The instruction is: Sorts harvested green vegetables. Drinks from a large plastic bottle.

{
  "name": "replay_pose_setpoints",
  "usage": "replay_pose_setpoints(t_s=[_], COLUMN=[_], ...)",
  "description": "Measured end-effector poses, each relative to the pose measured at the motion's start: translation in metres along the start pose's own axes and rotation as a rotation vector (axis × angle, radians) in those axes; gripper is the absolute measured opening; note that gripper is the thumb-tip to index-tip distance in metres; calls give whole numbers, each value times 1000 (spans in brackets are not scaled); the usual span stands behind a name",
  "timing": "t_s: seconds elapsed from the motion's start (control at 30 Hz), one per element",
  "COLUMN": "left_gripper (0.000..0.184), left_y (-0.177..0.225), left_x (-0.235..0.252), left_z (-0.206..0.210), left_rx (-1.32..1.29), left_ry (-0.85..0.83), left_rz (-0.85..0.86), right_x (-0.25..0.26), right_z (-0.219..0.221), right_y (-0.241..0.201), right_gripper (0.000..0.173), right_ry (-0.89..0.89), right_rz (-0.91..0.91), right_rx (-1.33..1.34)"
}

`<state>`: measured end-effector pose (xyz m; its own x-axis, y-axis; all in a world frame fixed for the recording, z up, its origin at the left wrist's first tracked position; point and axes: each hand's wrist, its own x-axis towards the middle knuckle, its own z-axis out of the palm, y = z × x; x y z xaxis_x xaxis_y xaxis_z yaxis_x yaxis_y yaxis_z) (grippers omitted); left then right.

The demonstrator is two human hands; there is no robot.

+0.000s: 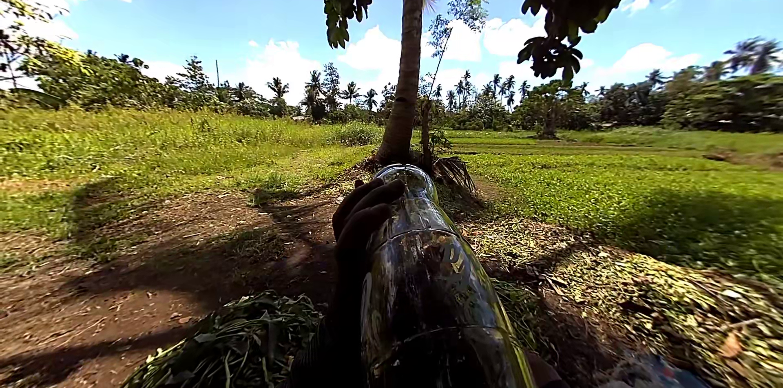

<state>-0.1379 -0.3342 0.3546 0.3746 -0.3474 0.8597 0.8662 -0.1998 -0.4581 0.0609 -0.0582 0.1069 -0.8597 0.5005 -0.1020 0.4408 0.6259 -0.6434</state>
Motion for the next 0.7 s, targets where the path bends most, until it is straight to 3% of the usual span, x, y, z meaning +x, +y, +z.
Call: replay_pose_setpoints(t_s=[0.17, 0.33, 0.5, 0.6, 0.7], left_gripper=[30, 28, 30, 29, 30], left_y=[2, 20, 9, 39, 37], left_x=[-14, 1, -5, 29, 20], left_z=[-8, -10, -4, -1, -3], left_rx=[13, -2, -54, -106, -62], left_ry=[-96, -144, -71, -102, -117], left_rz=[-92, -209, -118, -226, -236], right_x=[-2, -6, -13, -12, -9], right_z=[-3, -5, -5, -6, -4], right_y=[-2, -7, -11, -9, -7], right_gripper=[47, 46, 44, 44, 44], right_ry=[-14, -40, 0, 0, 2], right_rz=[8, 6, -12, -15, -4], right_rx=[-2, 5, 42, 37, 37])
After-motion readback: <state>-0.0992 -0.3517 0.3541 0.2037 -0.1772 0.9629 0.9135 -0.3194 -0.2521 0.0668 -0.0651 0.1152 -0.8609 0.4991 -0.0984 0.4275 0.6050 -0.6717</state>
